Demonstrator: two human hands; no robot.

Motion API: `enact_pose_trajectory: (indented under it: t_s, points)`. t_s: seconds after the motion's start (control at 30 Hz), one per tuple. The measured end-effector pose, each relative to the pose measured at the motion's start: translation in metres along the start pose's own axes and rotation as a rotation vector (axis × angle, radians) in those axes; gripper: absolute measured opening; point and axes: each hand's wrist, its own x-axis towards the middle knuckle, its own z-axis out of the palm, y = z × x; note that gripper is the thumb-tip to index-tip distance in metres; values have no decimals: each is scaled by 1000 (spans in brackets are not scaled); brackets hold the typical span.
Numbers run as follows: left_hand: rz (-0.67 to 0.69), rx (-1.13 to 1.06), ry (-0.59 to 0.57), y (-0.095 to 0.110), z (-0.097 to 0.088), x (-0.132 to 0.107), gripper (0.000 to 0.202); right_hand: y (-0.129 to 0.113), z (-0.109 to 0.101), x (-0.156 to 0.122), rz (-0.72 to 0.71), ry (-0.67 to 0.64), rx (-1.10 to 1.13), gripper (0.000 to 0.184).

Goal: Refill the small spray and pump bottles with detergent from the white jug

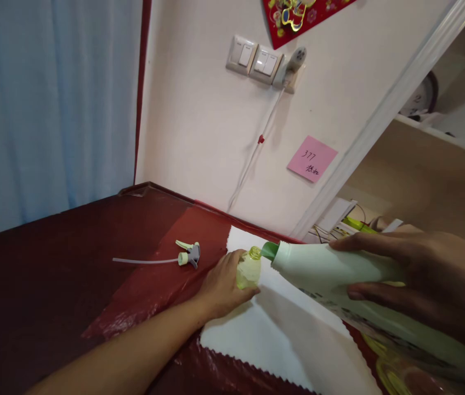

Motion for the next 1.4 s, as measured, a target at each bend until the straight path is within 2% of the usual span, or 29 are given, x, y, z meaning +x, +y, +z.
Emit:
enact_pose_trajectory:
  t_s: [0.27,0.77,1.07,1.27,1.4]
  points:
    - [-1,3,-2,-1,0,0,69,-4,-3,0,-43,16,-12,36]
    - [-11,-2,-13,0,-1,0,72,-3,-3,1,-10,-8,-17,36]
    - [-19,4,-13,1,-1,0,70,-3,-2,1,-33,80,-47,34]
    - [-13,-2,-16,2,-2,0,70,-4,-4,3,-12,19,-27,37]
    - [-11,0,-12,1,-1,0,71,-3,-4,3,-12,32,-47,36]
